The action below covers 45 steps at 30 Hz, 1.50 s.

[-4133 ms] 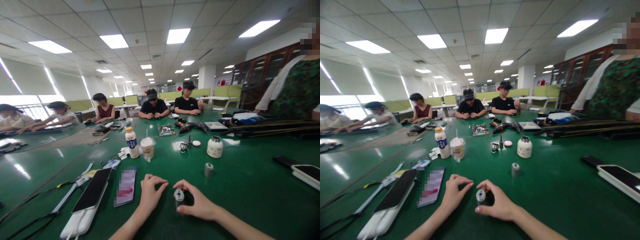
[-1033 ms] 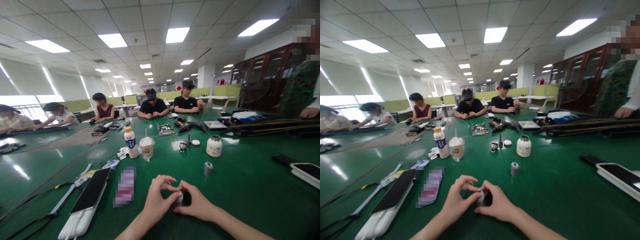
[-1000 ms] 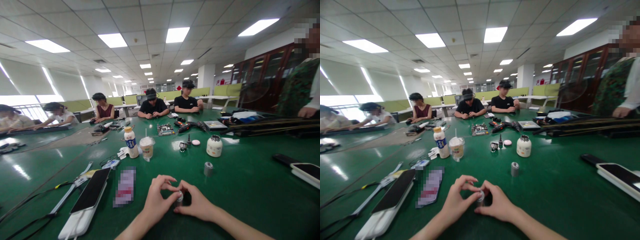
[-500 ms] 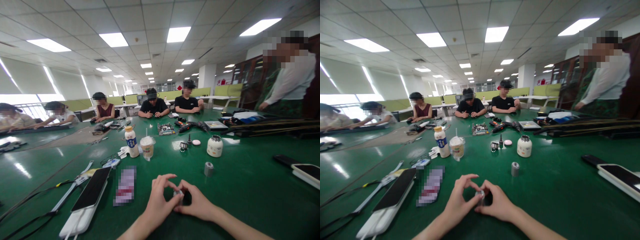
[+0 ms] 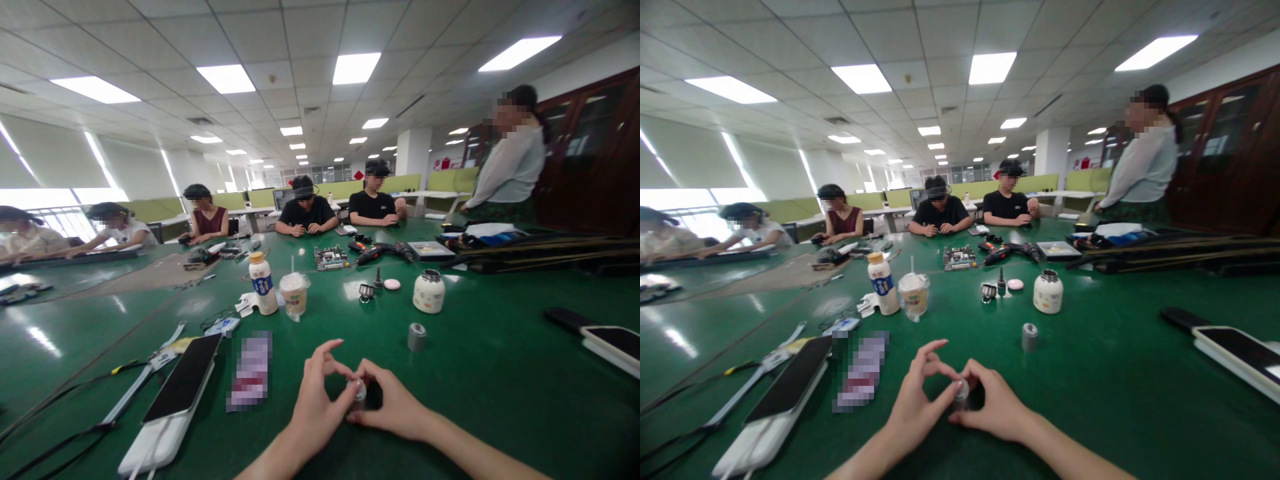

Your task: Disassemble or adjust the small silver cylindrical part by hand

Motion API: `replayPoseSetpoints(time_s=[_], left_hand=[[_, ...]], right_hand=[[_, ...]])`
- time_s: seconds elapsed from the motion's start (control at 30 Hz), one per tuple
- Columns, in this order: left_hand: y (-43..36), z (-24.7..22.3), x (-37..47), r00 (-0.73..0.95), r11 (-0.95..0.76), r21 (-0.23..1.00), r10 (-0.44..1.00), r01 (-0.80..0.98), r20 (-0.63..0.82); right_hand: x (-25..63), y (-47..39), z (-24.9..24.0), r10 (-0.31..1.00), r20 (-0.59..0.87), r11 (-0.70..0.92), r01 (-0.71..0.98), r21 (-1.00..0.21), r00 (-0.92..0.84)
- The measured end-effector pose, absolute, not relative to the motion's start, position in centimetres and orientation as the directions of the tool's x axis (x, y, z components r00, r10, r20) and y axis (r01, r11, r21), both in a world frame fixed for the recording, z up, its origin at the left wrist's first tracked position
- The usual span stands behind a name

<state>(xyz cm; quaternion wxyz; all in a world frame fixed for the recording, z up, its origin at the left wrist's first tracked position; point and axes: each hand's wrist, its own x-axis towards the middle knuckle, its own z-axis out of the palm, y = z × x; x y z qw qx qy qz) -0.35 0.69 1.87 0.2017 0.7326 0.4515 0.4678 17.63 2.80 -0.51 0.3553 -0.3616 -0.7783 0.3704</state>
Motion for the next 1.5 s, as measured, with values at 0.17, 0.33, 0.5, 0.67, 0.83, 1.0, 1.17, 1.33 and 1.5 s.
replayPoseSetpoints(time_s=[0.17,0.33,0.5,0.67,0.83,1.0,1.17,1.33,1.5], left_hand=[[2.6,1.9,-2.0,0.025,-0.457,0.680,0.839,0.573,0.543],[4.3,0.3,-3.9,0.084,-0.386,0.624,0.886,0.679,0.456],[4.7,-0.1,-4.2,0.079,-0.378,0.626,0.889,0.683,0.450],[3.2,1.3,-2.5,0.040,-0.445,0.722,0.863,0.530,0.503],[1.0,2.1,-0.6,0.121,-0.516,0.733,0.844,0.443,0.522],[0.4,2.3,-0.5,0.157,-0.528,0.704,0.838,0.476,0.522],[-0.1,2.7,-1.0,0.294,-0.593,0.686,0.805,0.423,0.515],[0.0,2.5,-0.8,0.251,-0.595,0.673,0.800,0.439,0.545],[0.2,2.2,-0.5,0.192,-0.550,0.654,0.821,0.519,0.538]], right_hand=[[17.7,2.8,-0.4,0.817,0.282,0.468,0.291,-0.835,-0.504],[17.8,2.8,-0.1,0.816,0.277,0.462,0.286,-0.839,-0.507],[17.8,2.7,-0.1,0.817,0.273,0.459,0.284,-0.842,-0.508],[17.8,2.9,-0.4,0.815,0.278,0.457,0.271,-0.847,-0.508],[17.7,3.1,-0.6,0.829,0.272,0.448,0.291,-0.845,-0.489],[17.7,3.0,-0.8,0.829,0.276,0.445,0.274,-0.853,-0.487],[17.7,3.2,-0.9,0.826,0.282,0.457,0.286,-0.842,-0.488],[17.7,3.2,-0.5,0.812,0.290,0.454,0.235,-0.859,-0.507],[17.7,3.0,-0.5,0.815,0.282,0.449,0.245,-0.859,-0.506]])
